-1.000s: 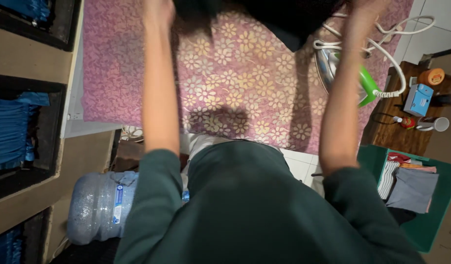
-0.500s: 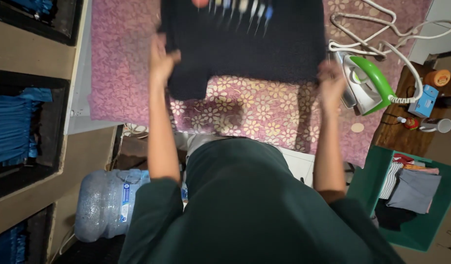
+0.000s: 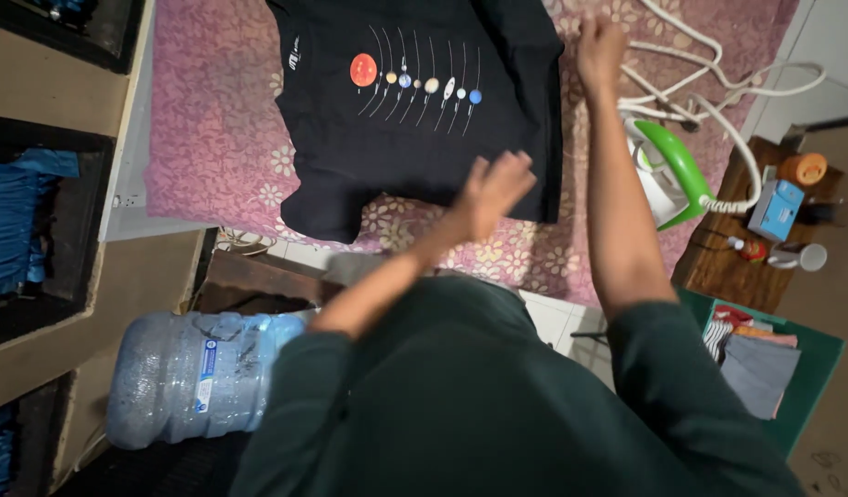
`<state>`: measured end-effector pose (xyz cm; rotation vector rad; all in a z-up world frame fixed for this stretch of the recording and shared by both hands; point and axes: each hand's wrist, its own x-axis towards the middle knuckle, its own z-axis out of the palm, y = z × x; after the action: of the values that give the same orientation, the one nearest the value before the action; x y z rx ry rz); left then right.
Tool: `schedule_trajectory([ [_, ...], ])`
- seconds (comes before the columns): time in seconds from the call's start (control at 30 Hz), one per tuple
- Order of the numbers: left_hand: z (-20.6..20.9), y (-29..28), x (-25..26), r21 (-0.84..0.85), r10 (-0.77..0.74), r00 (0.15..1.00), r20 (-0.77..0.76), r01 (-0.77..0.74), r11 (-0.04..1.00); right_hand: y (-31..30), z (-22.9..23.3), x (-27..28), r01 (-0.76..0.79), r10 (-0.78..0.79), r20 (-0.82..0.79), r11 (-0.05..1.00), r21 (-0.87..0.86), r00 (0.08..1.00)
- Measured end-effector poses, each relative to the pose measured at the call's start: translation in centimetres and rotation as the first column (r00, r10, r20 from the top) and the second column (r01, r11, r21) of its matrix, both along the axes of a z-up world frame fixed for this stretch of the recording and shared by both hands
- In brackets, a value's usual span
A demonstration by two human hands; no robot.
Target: Ironing a pair of shorts and a black t-shirt on a flat surface.
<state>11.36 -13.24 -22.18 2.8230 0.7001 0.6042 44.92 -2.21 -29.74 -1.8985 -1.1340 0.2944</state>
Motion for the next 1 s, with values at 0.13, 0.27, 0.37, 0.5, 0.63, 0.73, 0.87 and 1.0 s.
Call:
schedule_trajectory([
  [0.13,-3.1,-4.2,5.3,-0.077,-0.059,0.967,-0.249,0.041,0.996,6.7,-5.2,1.3,0.096,-0.108,-0.063,0.981,-0.171,0.992],
  [0.27,-2.6,-3.3,5.7,-0.253,-0.02,0.983,-0.184,-0.028,0.967,7.7,0.9,0.0,-0.193,-0.1,-0.57,0.882,-0.43,0.815],
  [0.37,-1.1,-3.1,5.3,-0.476,-0.081,0.995,-0.061,0.042,0.879,5.2,-0.5,4.7,-0.324,-0.084,-0.666,0.824,-0.465,0.741],
  [0.5,-2.3,-4.0,5.8,-0.453,-0.142,0.977,0.158,0.2,0.869,9.1,-6.5,9.9,0.087,-0.1,0.077,0.984,0.158,0.992],
  [0.63,-2.5,-4.3,6.7,-0.456,-0.2,0.974,0.103,0.225,0.861,5.0,0.8,4.8,0.293,-0.288,0.499,0.953,0.069,0.818],
  [0.73,-3.3,-4.3,7.1,-0.473,-0.269,0.961,-0.067,0.207,0.856,4.1,3.1,3.7,0.369,-0.254,0.388,0.893,-0.259,0.886],
  [0.87,-3.4,-4.0,6.9,-0.473,-0.31,0.947,-0.087,0.235,0.849,4.0,-2.2,3.6,0.19,-0.202,0.019,0.948,0.254,0.979],
  [1.0,-5.9,-5.2,7.6,-0.43,-0.344,0.939,-0.023,0.301,0.851,3.7,-2.5,3.5,-0.152,0.208,0.77,0.978,-0.146,0.603],
])
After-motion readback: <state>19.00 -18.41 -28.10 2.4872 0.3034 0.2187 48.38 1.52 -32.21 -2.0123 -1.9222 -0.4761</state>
